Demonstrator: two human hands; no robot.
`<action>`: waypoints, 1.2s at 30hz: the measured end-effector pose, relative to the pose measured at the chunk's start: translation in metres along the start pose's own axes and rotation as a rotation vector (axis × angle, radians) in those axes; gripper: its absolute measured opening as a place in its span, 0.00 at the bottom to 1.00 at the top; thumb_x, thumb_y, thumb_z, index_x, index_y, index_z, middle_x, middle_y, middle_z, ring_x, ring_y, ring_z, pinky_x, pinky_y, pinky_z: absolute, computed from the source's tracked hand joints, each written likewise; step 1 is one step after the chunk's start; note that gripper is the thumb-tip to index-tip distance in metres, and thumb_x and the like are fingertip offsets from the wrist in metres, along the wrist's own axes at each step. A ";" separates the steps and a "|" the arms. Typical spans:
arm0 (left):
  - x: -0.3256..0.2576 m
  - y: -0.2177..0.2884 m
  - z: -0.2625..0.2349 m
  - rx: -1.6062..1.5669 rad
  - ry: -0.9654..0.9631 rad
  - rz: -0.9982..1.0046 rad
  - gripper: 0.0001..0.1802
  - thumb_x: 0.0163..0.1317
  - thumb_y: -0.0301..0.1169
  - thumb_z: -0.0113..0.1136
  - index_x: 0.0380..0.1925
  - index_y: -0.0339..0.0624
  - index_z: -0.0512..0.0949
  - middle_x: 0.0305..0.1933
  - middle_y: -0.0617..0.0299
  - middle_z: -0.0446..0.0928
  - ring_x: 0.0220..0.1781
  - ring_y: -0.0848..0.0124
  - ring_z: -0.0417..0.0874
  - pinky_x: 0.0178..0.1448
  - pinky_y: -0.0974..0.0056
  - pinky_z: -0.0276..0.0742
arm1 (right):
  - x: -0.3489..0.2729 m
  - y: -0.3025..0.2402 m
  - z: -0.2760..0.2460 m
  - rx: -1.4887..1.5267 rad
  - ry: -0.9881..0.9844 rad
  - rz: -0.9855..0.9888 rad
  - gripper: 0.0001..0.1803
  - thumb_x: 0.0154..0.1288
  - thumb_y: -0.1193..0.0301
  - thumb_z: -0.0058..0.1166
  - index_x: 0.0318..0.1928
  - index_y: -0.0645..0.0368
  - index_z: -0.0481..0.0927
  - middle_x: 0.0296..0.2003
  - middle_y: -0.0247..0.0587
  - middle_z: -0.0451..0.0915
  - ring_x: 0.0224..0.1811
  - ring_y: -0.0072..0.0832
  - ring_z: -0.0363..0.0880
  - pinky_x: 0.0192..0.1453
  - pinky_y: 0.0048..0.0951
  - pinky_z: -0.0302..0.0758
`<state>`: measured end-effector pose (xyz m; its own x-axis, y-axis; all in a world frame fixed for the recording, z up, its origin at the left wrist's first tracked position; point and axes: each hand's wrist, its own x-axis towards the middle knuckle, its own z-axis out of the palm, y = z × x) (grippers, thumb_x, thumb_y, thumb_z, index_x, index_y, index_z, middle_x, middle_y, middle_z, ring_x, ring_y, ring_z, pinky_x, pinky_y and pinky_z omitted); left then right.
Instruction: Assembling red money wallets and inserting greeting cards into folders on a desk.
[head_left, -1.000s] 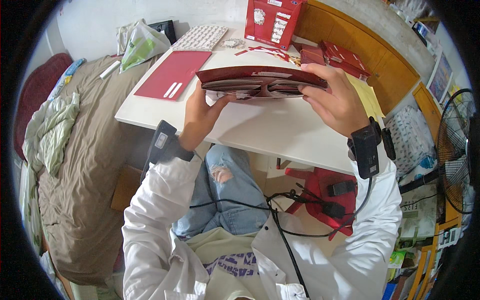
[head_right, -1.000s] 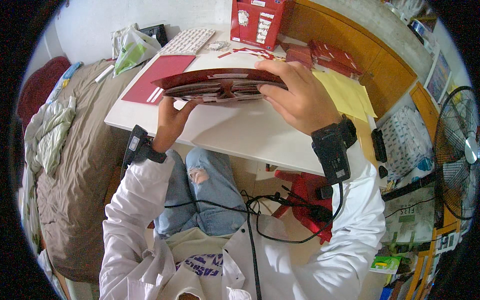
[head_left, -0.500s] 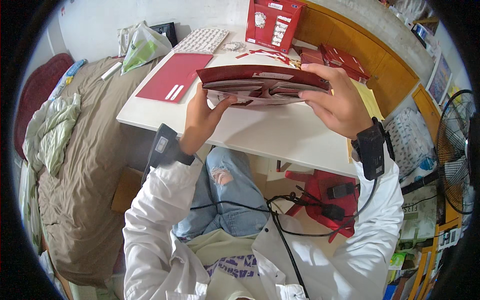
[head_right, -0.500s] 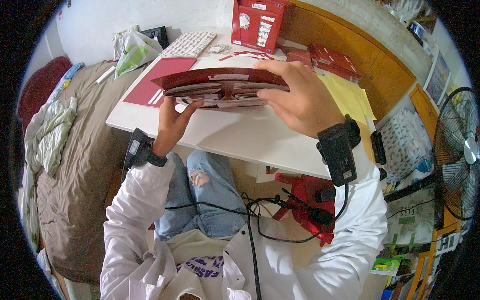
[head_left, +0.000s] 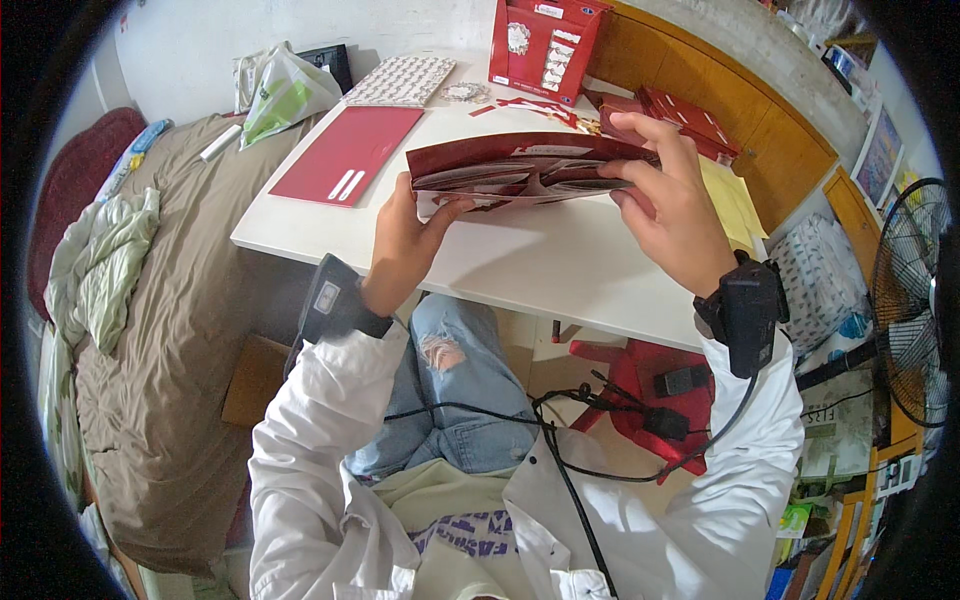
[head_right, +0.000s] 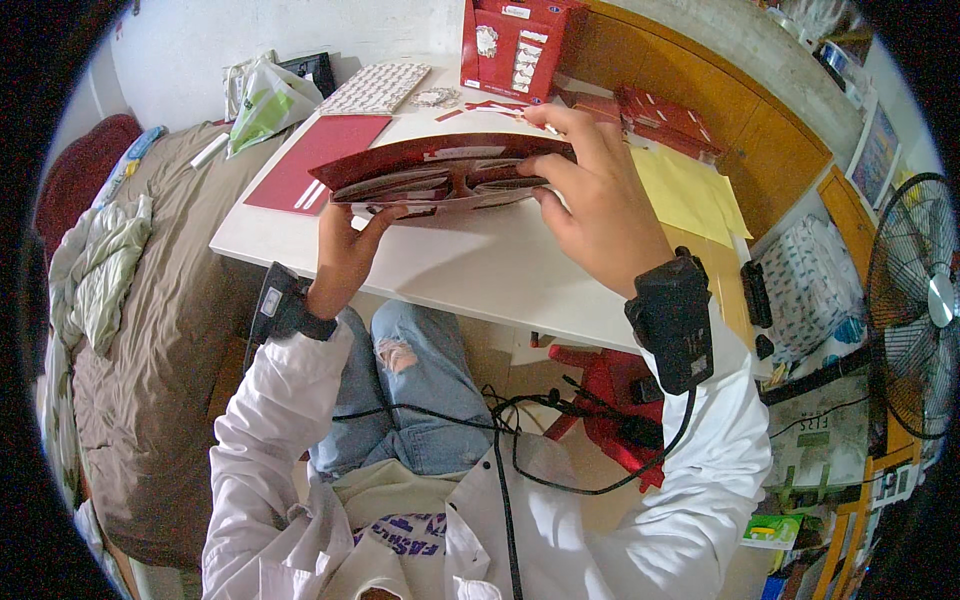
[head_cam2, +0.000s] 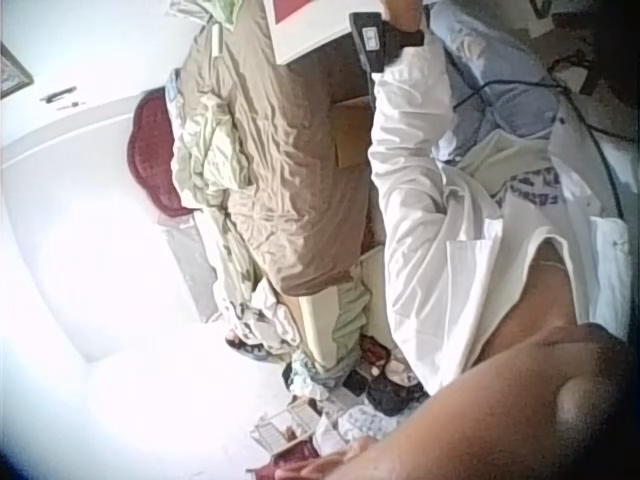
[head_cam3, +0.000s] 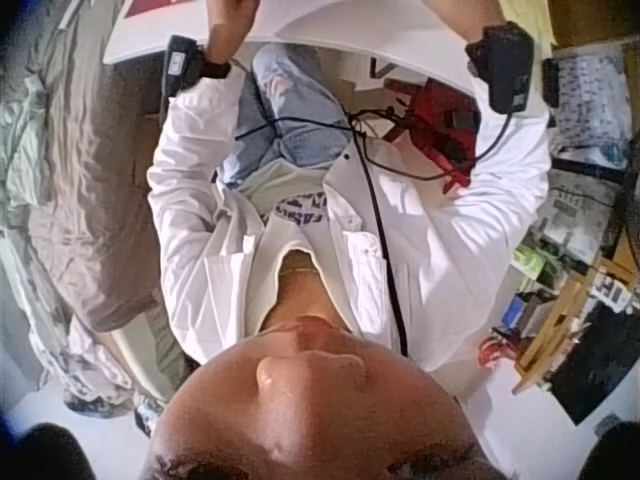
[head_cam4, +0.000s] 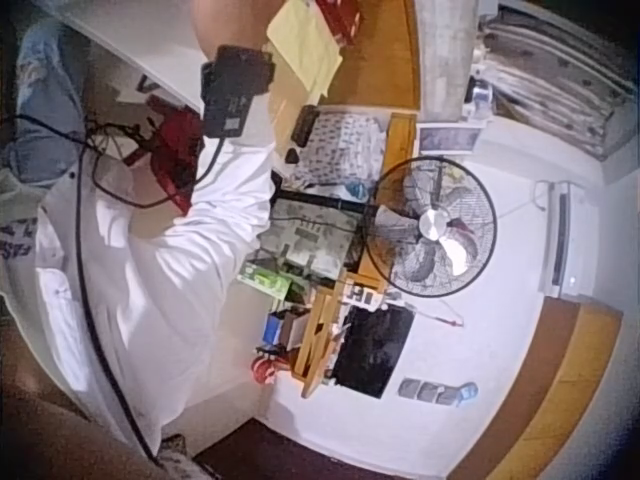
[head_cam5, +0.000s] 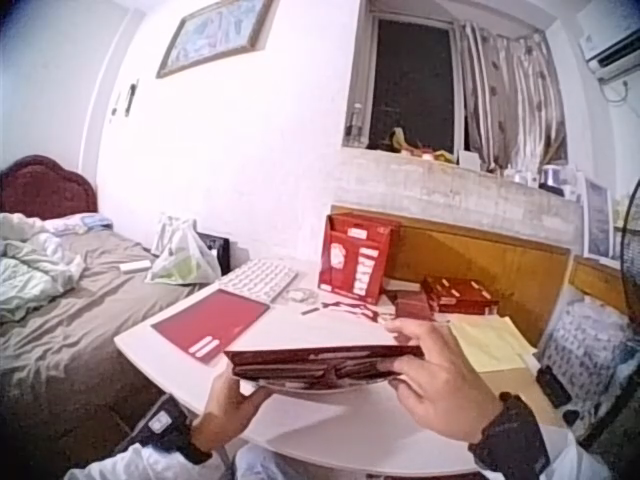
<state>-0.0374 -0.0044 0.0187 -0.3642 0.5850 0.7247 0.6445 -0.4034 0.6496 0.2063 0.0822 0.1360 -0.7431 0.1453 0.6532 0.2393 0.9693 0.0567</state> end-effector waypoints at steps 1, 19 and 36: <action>-0.001 0.000 0.000 0.000 0.000 0.000 0.22 0.53 0.32 0.65 0.43 0.34 0.67 0.39 0.49 0.78 0.42 0.59 0.80 0.45 0.62 0.73 | 0.000 -0.001 0.001 -0.015 0.025 -0.015 0.12 0.45 0.82 0.52 0.34 0.63 0.78 0.55 0.42 0.66 0.57 0.42 0.62 0.60 0.37 0.62; -0.009 -0.012 -0.001 -0.060 -0.035 0.087 0.18 0.54 0.20 0.59 0.44 0.33 0.66 0.39 0.49 0.77 0.43 0.58 0.79 0.43 0.63 0.75 | -0.009 0.001 0.002 -0.029 -0.041 -0.066 0.11 0.46 0.80 0.55 0.34 0.60 0.82 0.58 0.38 0.64 0.51 0.40 0.64 0.56 0.35 0.64; -0.010 -0.004 -0.001 -0.101 -0.028 0.190 0.16 0.52 0.17 0.59 0.40 0.35 0.66 0.41 0.51 0.75 0.42 0.61 0.79 0.46 0.64 0.73 | -0.010 0.002 0.008 -0.021 -0.024 -0.081 0.12 0.47 0.79 0.55 0.36 0.60 0.82 0.56 0.39 0.65 0.50 0.40 0.64 0.55 0.35 0.63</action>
<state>-0.0372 -0.0095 0.0096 -0.2225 0.5103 0.8307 0.6287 -0.5761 0.5223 0.2092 0.0838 0.1239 -0.7750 0.0711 0.6279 0.1903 0.9738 0.1246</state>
